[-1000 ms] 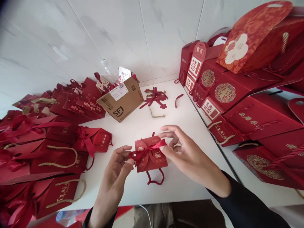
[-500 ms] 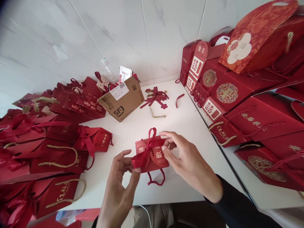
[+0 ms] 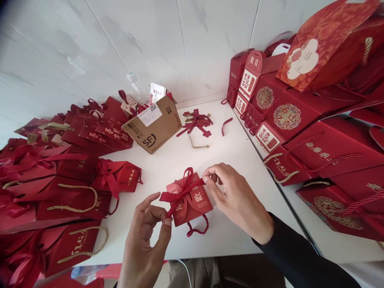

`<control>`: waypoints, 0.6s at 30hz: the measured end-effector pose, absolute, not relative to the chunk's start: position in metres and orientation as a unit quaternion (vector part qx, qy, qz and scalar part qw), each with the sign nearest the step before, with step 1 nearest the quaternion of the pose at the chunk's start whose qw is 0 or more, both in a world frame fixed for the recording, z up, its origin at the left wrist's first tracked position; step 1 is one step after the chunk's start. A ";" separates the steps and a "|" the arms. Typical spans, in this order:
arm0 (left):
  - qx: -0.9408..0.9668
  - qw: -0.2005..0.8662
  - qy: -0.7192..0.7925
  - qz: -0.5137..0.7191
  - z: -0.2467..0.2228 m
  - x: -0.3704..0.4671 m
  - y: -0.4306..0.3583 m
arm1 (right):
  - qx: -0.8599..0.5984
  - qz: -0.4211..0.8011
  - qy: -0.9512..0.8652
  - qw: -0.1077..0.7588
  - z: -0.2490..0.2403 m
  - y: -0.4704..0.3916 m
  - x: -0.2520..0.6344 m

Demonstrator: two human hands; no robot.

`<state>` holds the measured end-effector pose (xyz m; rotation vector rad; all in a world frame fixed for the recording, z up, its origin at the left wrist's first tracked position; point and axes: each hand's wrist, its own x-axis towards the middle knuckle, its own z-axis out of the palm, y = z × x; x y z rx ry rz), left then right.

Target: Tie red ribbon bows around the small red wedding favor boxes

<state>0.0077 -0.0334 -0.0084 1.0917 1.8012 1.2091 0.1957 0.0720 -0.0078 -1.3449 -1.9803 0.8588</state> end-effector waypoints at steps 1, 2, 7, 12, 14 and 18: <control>0.416 0.347 0.697 0.470 -0.008 0.007 -0.035 | -0.510 0.319 -0.741 0.298 -0.007 0.072 0.197; 0.410 0.344 0.700 0.472 -0.007 0.006 -0.037 | -0.515 0.318 -0.737 0.300 -0.006 0.073 0.198; 0.415 0.324 0.715 0.460 -0.008 -0.008 -0.050 | -0.535 0.315 -0.720 0.311 -0.004 0.075 0.208; 0.442 0.284 0.745 0.410 -0.002 -0.025 -0.054 | -0.566 0.275 -0.727 0.274 -0.011 0.078 0.221; 0.455 0.249 0.751 0.408 0.004 -0.025 -0.048 | -0.551 0.255 -0.742 0.284 -0.010 0.079 0.218; 0.543 0.206 0.712 0.396 0.010 -0.013 -0.024 | -0.461 0.293 -0.785 0.294 0.002 0.081 0.193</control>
